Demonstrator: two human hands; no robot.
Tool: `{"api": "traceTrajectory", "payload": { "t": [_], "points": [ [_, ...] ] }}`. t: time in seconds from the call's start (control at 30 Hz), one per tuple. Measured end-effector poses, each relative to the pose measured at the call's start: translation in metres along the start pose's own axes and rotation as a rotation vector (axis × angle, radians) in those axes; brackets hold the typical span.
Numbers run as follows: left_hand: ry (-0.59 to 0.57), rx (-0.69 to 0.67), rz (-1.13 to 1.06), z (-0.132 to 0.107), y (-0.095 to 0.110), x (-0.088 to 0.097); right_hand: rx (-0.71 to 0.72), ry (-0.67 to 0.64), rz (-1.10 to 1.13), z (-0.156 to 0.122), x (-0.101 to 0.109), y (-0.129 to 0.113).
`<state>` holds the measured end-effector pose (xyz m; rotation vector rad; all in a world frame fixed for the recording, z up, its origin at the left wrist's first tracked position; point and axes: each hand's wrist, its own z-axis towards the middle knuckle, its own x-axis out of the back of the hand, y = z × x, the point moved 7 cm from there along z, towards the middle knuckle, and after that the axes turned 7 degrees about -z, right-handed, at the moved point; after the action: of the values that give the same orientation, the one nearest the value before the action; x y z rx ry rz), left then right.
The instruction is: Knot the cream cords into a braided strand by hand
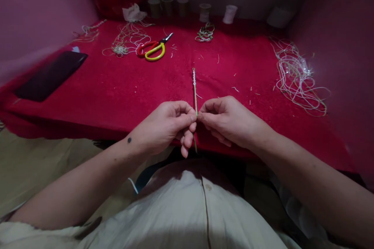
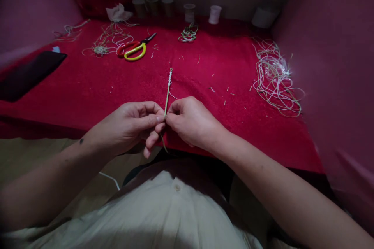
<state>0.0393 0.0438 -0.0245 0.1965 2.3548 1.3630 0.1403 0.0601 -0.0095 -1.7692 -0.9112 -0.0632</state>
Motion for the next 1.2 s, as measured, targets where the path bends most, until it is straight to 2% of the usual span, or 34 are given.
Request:
{"api": "traceTrajectory", "payload": {
  "t": [0.2, 0.47, 0.67, 0.83, 0.93, 1.03, 1.1, 1.2],
  "points": [
    [0.03, -0.003, 0.043, -0.001, 0.001, 0.002, -0.038, -0.169, 0.207, 0.01, -0.004, 0.008],
    [0.034, 0.063, 0.051, 0.0, 0.003, 0.011, -0.006, -0.204, 0.25, 0.015, -0.003, 0.007],
    [0.026, 0.023, 0.068, 0.001, 0.008, 0.014, 0.035, -0.233, 0.273, 0.015, -0.002, 0.008],
    [0.076, 0.037, 0.238, 0.0, 0.013, 0.015, 0.023, -0.238, 0.292, 0.016, -0.001, 0.008],
    [0.154, -0.037, 0.392, -0.003, 0.023, 0.018, 0.009, -0.229, 0.289, 0.015, -0.001, 0.008],
    [0.208, -0.191, 0.576, -0.01, 0.032, 0.014, -0.022, -0.193, 0.266, 0.014, -0.002, 0.008],
    [0.221, -0.282, 0.708, -0.016, 0.031, 0.008, -0.036, -0.156, 0.257, 0.013, -0.002, 0.007],
    [0.225, -0.332, 0.876, -0.022, 0.019, 0.0, -0.043, -0.122, 0.248, 0.012, -0.002, 0.007]
  ]
}}
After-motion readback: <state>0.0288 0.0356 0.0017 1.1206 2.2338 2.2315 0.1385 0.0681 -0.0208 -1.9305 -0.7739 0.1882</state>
